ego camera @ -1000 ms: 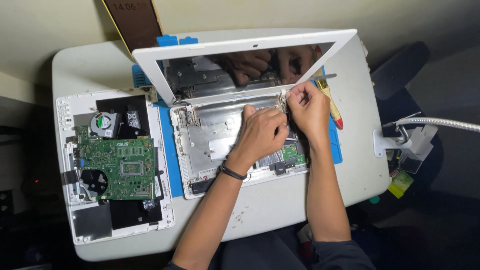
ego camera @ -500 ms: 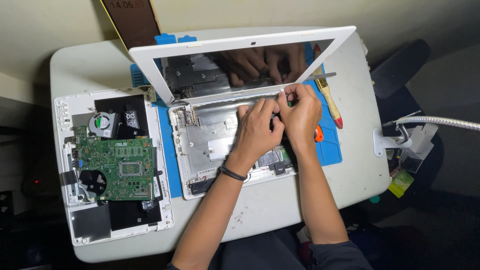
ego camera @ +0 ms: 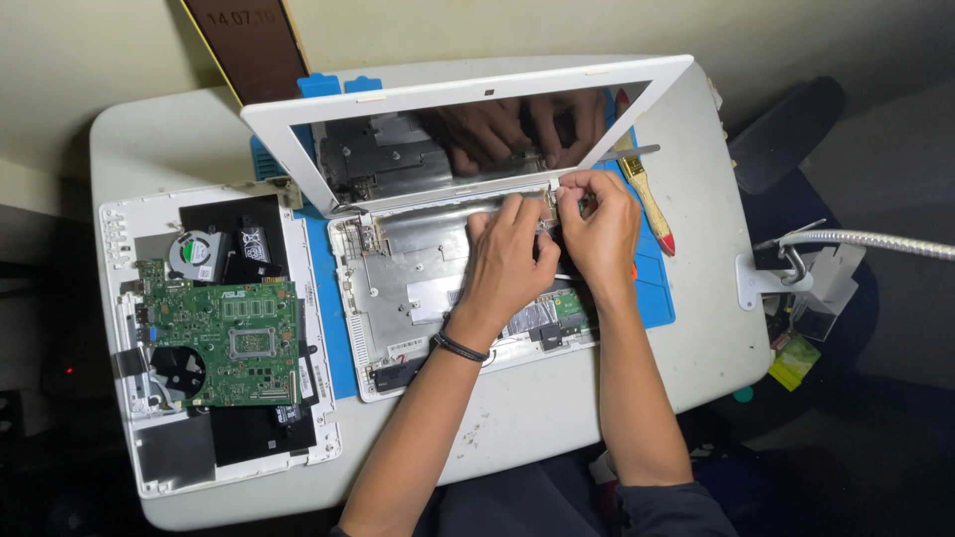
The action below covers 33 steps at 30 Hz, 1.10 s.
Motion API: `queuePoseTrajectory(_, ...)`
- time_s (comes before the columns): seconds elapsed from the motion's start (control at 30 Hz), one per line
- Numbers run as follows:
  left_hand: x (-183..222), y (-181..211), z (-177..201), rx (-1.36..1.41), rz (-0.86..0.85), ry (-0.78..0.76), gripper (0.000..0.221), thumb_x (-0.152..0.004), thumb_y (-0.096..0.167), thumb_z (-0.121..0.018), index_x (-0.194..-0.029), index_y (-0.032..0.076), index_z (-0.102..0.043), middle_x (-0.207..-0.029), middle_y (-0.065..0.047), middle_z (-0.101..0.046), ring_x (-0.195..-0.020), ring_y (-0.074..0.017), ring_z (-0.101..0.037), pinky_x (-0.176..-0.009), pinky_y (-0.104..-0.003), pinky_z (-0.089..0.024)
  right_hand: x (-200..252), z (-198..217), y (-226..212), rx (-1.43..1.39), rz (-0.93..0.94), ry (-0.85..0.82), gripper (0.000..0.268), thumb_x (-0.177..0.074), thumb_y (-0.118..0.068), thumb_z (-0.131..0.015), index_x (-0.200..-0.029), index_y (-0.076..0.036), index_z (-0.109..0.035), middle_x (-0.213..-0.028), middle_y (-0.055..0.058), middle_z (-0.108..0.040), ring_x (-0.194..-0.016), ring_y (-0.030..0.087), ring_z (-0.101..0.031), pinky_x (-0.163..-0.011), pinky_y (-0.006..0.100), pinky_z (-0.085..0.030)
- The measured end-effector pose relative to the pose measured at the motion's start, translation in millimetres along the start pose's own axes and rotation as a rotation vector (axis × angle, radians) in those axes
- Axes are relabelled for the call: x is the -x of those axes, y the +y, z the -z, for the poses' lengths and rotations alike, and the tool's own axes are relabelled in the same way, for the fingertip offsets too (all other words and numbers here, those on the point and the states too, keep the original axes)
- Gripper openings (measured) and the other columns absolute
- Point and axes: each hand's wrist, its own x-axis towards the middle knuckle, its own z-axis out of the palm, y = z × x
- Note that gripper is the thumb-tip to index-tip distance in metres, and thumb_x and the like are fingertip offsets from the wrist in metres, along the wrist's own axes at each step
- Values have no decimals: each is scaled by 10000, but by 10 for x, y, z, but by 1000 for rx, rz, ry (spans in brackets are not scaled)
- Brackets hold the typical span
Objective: Opening a laptop casing and manipulating internal components and connectors.
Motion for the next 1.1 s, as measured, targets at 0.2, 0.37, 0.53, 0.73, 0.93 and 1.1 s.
queuePoseTrajectory(0.2,-81,118,64,-41,47,-42,382,-871,120,-534,-1223,31,-652,-988,-15,-449,-846,-284,-628,-824,-360,-343,-99,-50,232,-8,-47,44,92,-826,-76,-830,-847,-135,-763,-716,0,-625,-563,178,-604,-546,298,-495)
queuePoseTrajectory(0.37,-73,40,-11,-61,47,-72,434,-878,152,-511,-1265,45,-676,-1029,-14,-484,-867,-275,-655,-820,-358,-315,-140,-15,207,-46,-75,-2,89,-822,-73,-840,-849,-125,-773,-702,23,-638,-549,163,-601,-529,274,-486)
queuePoseTrajectory(0.53,-86,27,-40,-39,98,-77,459,-877,178,-519,-1296,59,-663,-1051,-3,-497,-850,-272,-660,-823,-353,-312,-171,-33,231,-87,-158,-29,98,-806,-91,-848,-858,-151,-789,-684,-20,-642,-533,98,-570,-517,233,-476)
queuePoseTrajectory(0.73,-100,34,-6,-12,134,-118,504,-857,169,-531,-1332,52,-653,-1078,-14,-521,-866,-287,-671,-830,-365,-298,-137,2,179,-108,-133,-35,73,-830,-51,-822,-884,-83,-784,-696,62,-638,-518,156,-573,-495,299,-471)
queuePoseTrajectory(0.93,-124,44,30,-9,130,-151,520,-848,164,-534,-1347,68,-647,-1099,-17,-544,-906,-280,-678,-855,-386,-290,-141,7,156,-116,-105,-54,109,-826,-37,-820,-912,-100,-796,-720,38,-629,-532,125,-557,-514,265,-478)
queuePoseTrajectory(1.1,-118,39,8,-20,145,-175,542,-843,157,-516,-1365,70,-632,-1119,-26,-552,-874,-280,-680,-849,-390,-280,-153,-33,148,-36,-30,-17,101,-823,-38,-839,-881,-104,-790,-713,38,-615,-544,193,-579,-534,318,-480)
